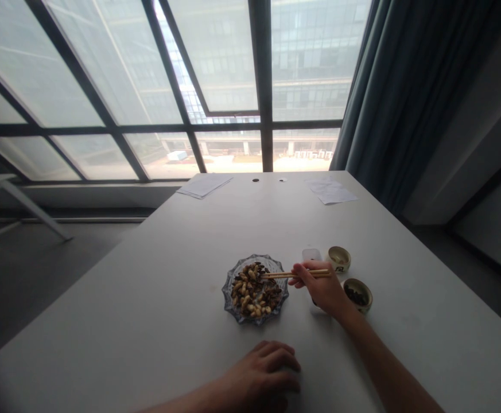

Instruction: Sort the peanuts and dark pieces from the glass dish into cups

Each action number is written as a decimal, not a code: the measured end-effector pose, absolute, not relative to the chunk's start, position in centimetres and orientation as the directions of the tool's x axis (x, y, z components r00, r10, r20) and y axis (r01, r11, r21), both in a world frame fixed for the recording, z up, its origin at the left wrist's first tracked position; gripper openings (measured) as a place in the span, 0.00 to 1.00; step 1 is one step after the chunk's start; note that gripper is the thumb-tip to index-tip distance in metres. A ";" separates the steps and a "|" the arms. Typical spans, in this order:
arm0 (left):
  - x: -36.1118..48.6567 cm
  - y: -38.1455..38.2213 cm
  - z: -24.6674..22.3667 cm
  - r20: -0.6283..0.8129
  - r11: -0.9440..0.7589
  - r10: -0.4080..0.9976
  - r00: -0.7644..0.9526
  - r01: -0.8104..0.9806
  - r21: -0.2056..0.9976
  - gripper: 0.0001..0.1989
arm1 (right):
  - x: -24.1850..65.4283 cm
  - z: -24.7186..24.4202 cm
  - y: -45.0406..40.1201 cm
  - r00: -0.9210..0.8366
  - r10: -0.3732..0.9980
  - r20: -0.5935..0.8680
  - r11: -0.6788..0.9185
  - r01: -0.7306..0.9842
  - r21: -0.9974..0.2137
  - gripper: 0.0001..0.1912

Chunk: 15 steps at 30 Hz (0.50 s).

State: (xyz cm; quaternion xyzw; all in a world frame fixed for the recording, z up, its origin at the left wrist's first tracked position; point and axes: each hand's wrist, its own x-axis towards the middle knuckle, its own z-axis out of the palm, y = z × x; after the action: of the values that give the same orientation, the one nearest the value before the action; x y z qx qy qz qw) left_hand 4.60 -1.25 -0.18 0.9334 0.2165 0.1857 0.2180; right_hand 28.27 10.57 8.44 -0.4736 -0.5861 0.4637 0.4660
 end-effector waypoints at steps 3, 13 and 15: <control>4.6 -1.2 -0.3 0.241 -0.814 0.478 0.844 0.323 0.483 0.12 | 28.0 7.9 10.6 -0.100 0.990 0.098 0.109 0.106 -0.988 0.38; 4.6 -1.1 -0.8 0.237 -0.816 0.480 0.845 0.331 0.474 0.12 | 28.2 7.7 10.5 -0.112 0.985 0.129 0.143 0.132 -0.981 0.30; 4.6 -1.1 -0.7 0.230 -0.815 0.481 0.846 0.335 0.473 0.12 | 28.1 7.6 10.5 -0.114 0.985 0.129 0.143 0.130 -0.981 0.30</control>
State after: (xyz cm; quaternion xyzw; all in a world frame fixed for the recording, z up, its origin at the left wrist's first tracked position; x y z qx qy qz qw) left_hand 4.60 -1.11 -0.74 0.9369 0.2176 0.1720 0.2127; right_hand 28.11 10.51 7.60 -0.4710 -0.5919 0.4545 0.4704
